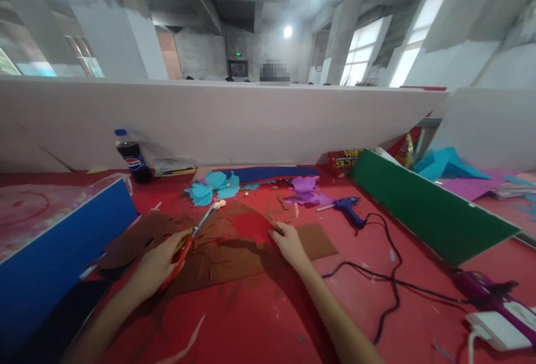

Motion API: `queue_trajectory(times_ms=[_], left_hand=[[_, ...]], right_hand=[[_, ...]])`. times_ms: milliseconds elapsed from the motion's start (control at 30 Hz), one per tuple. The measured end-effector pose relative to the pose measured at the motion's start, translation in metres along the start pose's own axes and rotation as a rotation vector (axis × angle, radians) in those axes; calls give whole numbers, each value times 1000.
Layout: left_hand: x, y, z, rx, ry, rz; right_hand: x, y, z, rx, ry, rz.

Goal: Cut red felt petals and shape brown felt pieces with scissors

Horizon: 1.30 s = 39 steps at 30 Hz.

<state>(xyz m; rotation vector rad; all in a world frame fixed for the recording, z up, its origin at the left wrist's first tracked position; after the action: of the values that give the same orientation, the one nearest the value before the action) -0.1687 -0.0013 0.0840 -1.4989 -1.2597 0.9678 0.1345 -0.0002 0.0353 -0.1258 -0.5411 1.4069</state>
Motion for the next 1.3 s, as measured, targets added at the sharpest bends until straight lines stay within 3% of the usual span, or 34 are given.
queue_trajectory(times_ms=[333, 1300], left_hand=[[-2, 6, -6, -120, 242, -20], [-8, 3, -17, -140, 286, 59]], right_hand=[[-4, 1, 14, 28, -31, 57], [-7, 5, 23, 22, -74, 139]])
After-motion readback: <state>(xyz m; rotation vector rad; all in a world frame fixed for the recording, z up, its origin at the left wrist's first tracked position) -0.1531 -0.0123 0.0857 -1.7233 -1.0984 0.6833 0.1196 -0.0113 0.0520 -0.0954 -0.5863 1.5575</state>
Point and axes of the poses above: each hand's wrist, its own x-axis towards the middle knuckle, its own y-axis out of the palm, z = x × y, the point moved 4 cm from there along x, towards the middle knuckle, and after that the axes turned 5 degrees about -y, right-handed, at the moved point
